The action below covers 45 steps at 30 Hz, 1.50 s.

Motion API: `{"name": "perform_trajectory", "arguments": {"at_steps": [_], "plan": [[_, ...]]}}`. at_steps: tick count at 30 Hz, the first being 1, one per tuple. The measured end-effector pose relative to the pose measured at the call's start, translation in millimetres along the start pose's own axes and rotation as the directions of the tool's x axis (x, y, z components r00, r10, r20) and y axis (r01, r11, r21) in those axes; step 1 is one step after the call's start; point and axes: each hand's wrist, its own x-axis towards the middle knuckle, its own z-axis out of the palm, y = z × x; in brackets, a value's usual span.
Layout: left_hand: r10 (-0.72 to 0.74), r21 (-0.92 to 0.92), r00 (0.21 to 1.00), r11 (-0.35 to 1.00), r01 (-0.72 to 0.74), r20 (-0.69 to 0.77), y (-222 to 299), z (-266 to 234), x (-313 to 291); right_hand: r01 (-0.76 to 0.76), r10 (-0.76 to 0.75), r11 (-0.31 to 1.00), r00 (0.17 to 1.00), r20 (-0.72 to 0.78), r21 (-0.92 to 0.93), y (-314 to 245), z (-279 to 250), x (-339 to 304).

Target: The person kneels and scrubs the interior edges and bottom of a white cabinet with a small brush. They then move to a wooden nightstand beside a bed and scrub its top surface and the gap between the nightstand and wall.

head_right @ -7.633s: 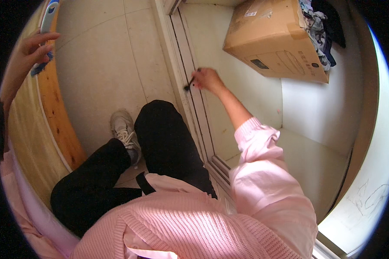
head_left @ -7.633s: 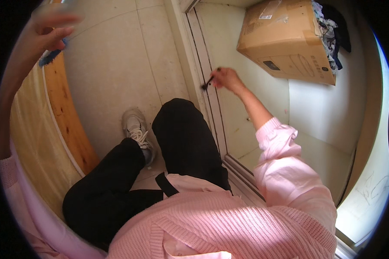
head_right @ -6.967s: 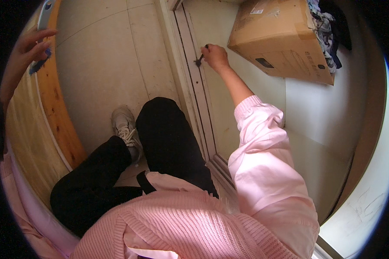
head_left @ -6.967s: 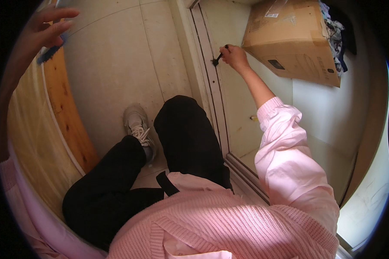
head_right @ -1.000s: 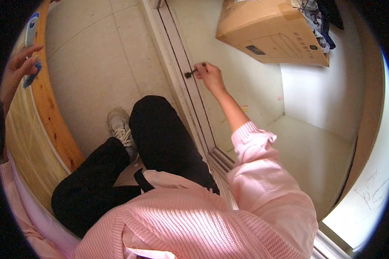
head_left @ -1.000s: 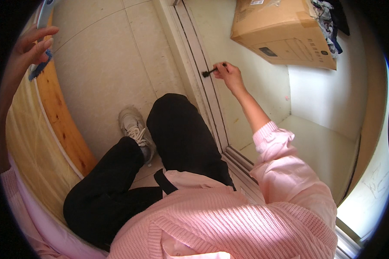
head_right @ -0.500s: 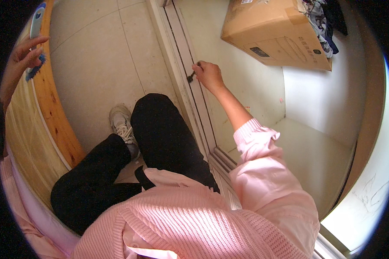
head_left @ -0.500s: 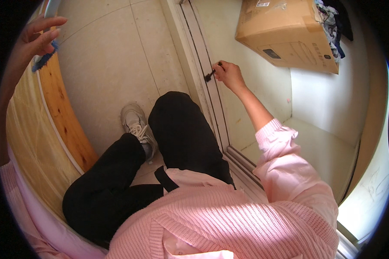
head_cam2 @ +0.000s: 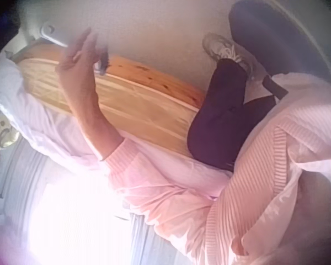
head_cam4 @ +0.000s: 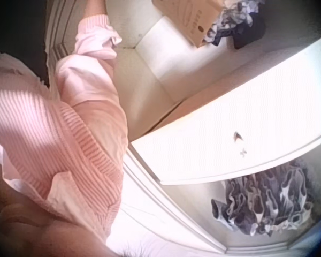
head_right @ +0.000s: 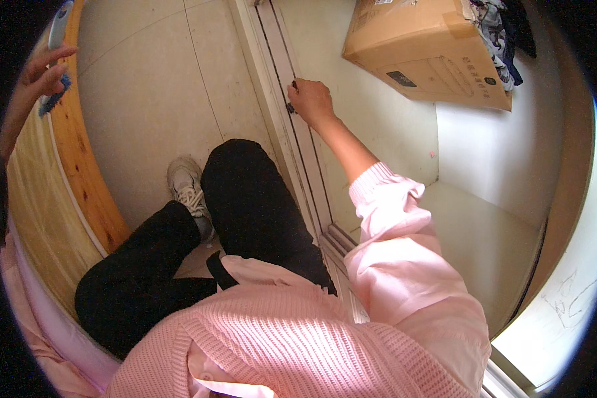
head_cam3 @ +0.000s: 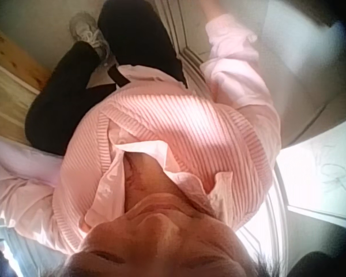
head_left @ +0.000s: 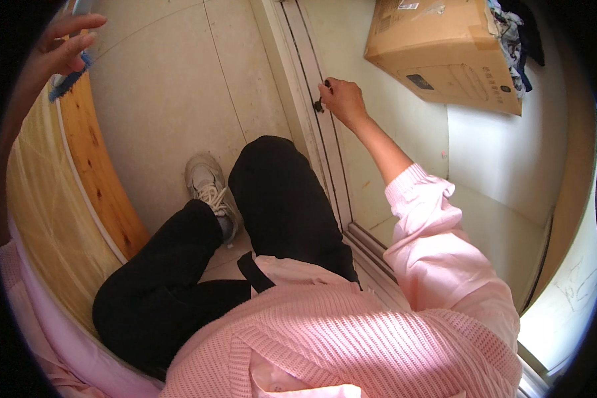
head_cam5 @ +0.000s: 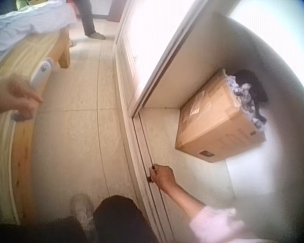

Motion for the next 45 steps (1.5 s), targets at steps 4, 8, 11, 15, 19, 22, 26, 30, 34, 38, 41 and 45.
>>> {"name": "perform_trajectory", "arguments": {"at_steps": [4, 8, 11, 15, 19, 22, 26, 30, 34, 38, 41, 45], "plan": [[0.112, -0.360, 0.994, 0.927, -0.102, 0.006, 1, -3, 14, 0.084, -0.072, 0.974, 0.995, 0.062, -0.212, 0, 17, -16], [0.077, -0.556, 0.992, 0.831, -0.009, 0.099, 11, -13, 24, -0.031, 0.122, 0.975, 0.901, 0.416, -0.219, 9, 14, -36], [0.065, -0.461, 0.991, 0.888, -0.003, 0.118, 27, -16, 17, -0.150, 0.144, 0.989, 0.959, 0.246, 0.008, 14, 7, -25], [0.043, -0.372, 0.982, 0.928, 0.029, 0.184, 62, -18, 1, -0.011, 0.011, 1.000, 1.000, -0.014, 0.011, 16, 10, -12], [0.012, -0.329, 0.970, 0.942, 0.070, 0.241, 80, -29, -11, 0.061, 0.018, 0.958, 0.962, 0.273, -0.280, 13, 14, -35], [-0.009, -0.305, 0.973, 0.949, 0.081, 0.229, 59, -35, -8, -0.283, 0.239, 0.958, 0.885, 0.400, 0.053, 10, 3, -39], [0.039, -0.367, 0.993, 0.930, 0.006, 0.113, 10, -15, 12, -0.222, 0.180, 0.948, 0.965, 0.193, 0.226, 4, -8, -13], [0.100, -0.477, 0.994, 0.876, -0.072, 0.034, 18, -6, 18, 0.114, -0.095, 0.951, 0.992, 0.078, -0.289, 0, 3, -12], [0.115, -0.546, 0.940, 0.833, 0.085, 0.321, 67, -31, -1, -0.445, 0.239, 0.865, 0.771, 0.590, 0.231, -2, 1, -29], [0.040, -0.468, 0.999, 0.883, -0.037, -0.003, 57, -14, 5, -0.364, 0.128, 0.730, 0.904, 0.408, 0.578, -2, -17, -7], [0.092, -0.496, 0.994, 0.862, -0.108, -0.057, 13, -2, 10, -0.194, 0.134, 0.892, 0.976, 0.172, 0.409, 1, -16, 7], [0.049, -0.540, 0.999, 0.840, -0.051, -0.018, -12, -2, 13, 0.092, -0.055, 0.982, 0.975, 0.215, -0.167, 7, 2, -19]]}}
